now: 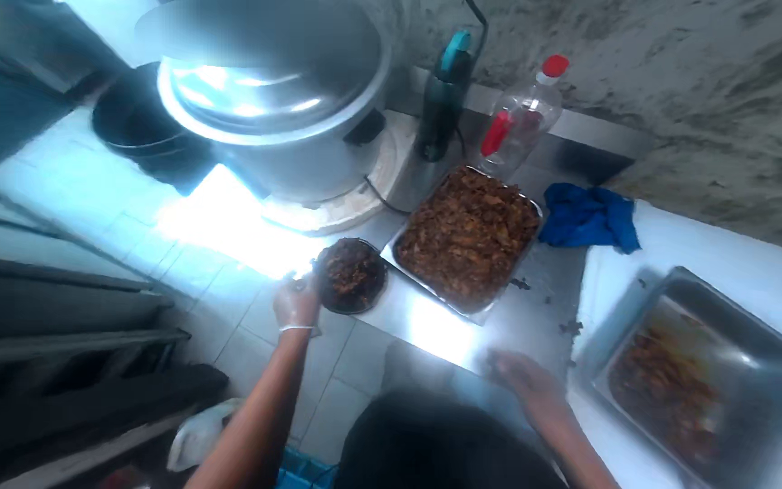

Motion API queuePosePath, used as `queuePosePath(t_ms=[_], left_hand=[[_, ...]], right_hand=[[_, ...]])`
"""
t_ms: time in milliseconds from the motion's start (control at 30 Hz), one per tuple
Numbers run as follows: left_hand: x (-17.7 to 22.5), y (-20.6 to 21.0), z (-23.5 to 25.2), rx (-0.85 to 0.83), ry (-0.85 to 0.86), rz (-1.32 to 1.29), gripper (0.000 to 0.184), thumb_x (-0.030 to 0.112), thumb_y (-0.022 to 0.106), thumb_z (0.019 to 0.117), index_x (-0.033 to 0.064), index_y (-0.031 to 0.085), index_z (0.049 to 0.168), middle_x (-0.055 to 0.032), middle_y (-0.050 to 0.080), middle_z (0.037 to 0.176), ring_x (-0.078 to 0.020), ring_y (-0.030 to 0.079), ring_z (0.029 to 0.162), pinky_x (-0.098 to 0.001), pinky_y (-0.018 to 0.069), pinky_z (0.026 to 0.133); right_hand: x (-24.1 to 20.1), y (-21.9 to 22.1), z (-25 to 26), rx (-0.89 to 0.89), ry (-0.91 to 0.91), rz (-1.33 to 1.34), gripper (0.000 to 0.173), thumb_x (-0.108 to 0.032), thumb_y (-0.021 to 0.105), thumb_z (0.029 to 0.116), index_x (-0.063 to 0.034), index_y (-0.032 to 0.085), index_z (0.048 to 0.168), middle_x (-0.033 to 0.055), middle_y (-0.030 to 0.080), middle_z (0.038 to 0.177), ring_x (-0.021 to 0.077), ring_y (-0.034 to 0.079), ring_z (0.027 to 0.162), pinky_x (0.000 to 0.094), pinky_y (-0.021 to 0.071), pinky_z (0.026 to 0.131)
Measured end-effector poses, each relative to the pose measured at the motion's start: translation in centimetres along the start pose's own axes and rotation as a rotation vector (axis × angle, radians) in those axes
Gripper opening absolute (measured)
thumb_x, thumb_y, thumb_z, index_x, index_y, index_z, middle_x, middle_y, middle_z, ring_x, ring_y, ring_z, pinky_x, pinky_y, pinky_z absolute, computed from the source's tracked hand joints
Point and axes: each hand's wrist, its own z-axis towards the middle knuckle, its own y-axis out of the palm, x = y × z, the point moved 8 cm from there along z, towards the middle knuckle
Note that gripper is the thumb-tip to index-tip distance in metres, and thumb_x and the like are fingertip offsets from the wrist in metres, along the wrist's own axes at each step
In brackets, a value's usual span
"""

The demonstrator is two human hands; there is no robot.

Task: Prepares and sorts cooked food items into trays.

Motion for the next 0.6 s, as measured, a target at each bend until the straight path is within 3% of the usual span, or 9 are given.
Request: queuePosePath(t_ms=[33, 100, 233, 333, 433, 500, 600], left_hand=[[0.7, 0.4, 0.8, -0.012, 0.089, 0.016, 0.056, 0.038, 0.06, 0.1035, 0.0029, 0.053, 0.146, -0.024, 0.063, 0.134, -0.0423, 0.063, 0.12, -0.0638, 0.0473, 0.103], [2.1, 2.1, 1.8, -0.065, 0.255, 0.055, 0.059, 0.039, 0.052, 0.1071, 0.0047, 0.044, 0.154, -0.0234, 0.051, 0.15, -0.0418, 0.055, 0.133, -0.0629, 0.0412, 0.111], [3.3, 4.1, 1.0, -0.049, 0.433, 0.167, 0.058, 0.044, 0.041, 0.1092, 0.0078, 0.046, 0.154, -0.0197, 0.047, 0.156, -0.0404, 0.045, 0.144, -0.0649, 0.0336, 0.117], [6.4, 3.8, -2.2, 0.099, 0.654, 0.179, 0.063, 0.044, 0.031, 0.1088, 0.0026, 0.042, 0.155, -0.021, 0.035, 0.163, -0.0386, 0.028, 0.154, -0.0559, 0.0217, 0.126], [13.5, 5.7, -10.6, 0.09, 0.94, 0.077, 0.054, 0.034, 0.039, 0.1079, 0.0008, 0.05, 0.149, -0.0215, 0.045, 0.157, -0.0369, 0.039, 0.148, -0.054, 0.031, 0.123], [18.0, 9.8, -17.9, -0.084, 1.127, -0.008, 0.046, 0.026, 0.045, 0.106, -0.0003, 0.058, 0.141, -0.019, 0.055, 0.148, -0.0336, 0.05, 0.141, -0.0526, 0.0387, 0.119], [21.8, 18.9, -26.2, -0.464, 1.154, -0.001, 0.042, 0.025, 0.05, 0.1047, 0.0063, 0.061, 0.141, -0.0124, 0.056, 0.149, -0.0264, 0.049, 0.141, -0.047, 0.0387, 0.12]], right_hand=[[0.5, -0.5, -0.2, 0.013, 0.022, 0.007, 0.032, -0.026, 0.064, 0.0993, -0.007, 0.067, 0.126, 0.0038, 0.074, 0.109, 0.0121, 0.071, 0.098, 0.0327, 0.0595, 0.088], [1.7, -1.6, -0.6, 0.032, 0.065, 0.023, 0.032, -0.028, 0.063, 0.0997, -0.0075, 0.067, 0.124, 0.0042, 0.074, 0.107, 0.0134, 0.071, 0.095, 0.034, 0.0601, 0.085], [4.8, -4.2, -1.8, 0.082, 0.161, 0.17, 0.03, -0.031, 0.061, 0.1019, -0.01, 0.069, 0.122, 0.0049, 0.075, 0.103, 0.018, 0.073, 0.091, 0.0367, 0.0626, 0.077], [8.2, -6.6, -3.9, 0.175, 0.245, 0.338, 0.026, -0.025, 0.059, 0.1041, -0.0067, 0.069, 0.119, 0.008, 0.075, 0.103, 0.0216, 0.073, 0.087, 0.0373, 0.0619, 0.071], [12.2, -8.7, -6.1, 0.301, 0.312, 0.491, 0.025, -0.02, 0.056, 0.1056, -0.0019, 0.068, 0.117, 0.011, 0.074, 0.096, 0.0217, 0.071, 0.076, 0.0355, 0.0597, 0.064], [14.5, -9.6, -7.2, 0.36, 0.325, 0.599, 0.027, -0.02, 0.053, 0.1072, 0.0003, 0.067, 0.117, 0.0122, 0.073, 0.092, 0.0214, 0.07, 0.073, 0.0347, 0.0593, 0.062], [17.2, -10.5, -8.3, 0.417, 0.327, 0.691, 0.029, -0.021, 0.051, 0.1083, 0.0015, 0.066, 0.117, 0.0126, 0.073, 0.09, 0.0208, 0.069, 0.07, 0.0338, 0.0584, 0.06]])
